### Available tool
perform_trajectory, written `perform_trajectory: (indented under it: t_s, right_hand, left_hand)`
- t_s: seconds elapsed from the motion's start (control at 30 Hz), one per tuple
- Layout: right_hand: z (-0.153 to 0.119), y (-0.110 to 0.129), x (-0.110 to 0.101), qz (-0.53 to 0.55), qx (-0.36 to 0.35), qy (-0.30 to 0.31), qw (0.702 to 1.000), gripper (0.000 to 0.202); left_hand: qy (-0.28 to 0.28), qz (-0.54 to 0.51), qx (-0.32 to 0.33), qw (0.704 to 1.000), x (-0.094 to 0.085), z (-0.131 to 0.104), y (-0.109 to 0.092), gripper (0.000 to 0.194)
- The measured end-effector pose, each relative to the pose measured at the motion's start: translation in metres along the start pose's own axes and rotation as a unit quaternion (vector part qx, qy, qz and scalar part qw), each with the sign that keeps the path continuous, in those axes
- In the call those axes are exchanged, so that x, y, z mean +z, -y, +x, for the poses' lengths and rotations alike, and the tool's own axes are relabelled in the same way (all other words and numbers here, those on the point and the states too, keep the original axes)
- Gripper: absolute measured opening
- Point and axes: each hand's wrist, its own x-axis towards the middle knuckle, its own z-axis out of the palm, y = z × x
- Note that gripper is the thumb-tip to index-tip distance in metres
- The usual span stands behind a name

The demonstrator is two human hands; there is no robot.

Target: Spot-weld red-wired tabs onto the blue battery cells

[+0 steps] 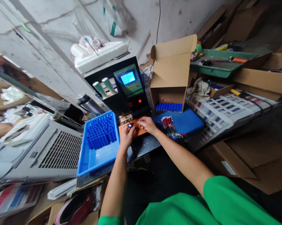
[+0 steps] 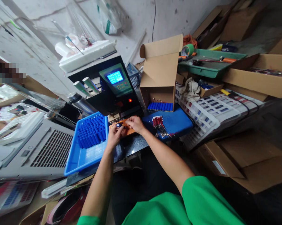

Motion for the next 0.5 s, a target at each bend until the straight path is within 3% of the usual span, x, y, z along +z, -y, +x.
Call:
perform_trajectory:
  t_s: [0.13,0.5]
  right_hand:
    - [0.002,-0.003,0.000,-0.001,-0.005,-0.004,1.000,0.032]
    - [0.003,-0.001,0.005,0.014,0.013,-0.041,0.999,0.024]
  left_hand:
    - [0.023,-0.005,-0.038,0.999,0.004,0.003,0.004,0.033]
    - [-0.035,-0.007,-0.037,0.999,0.014,-0.003,0.000,0.030]
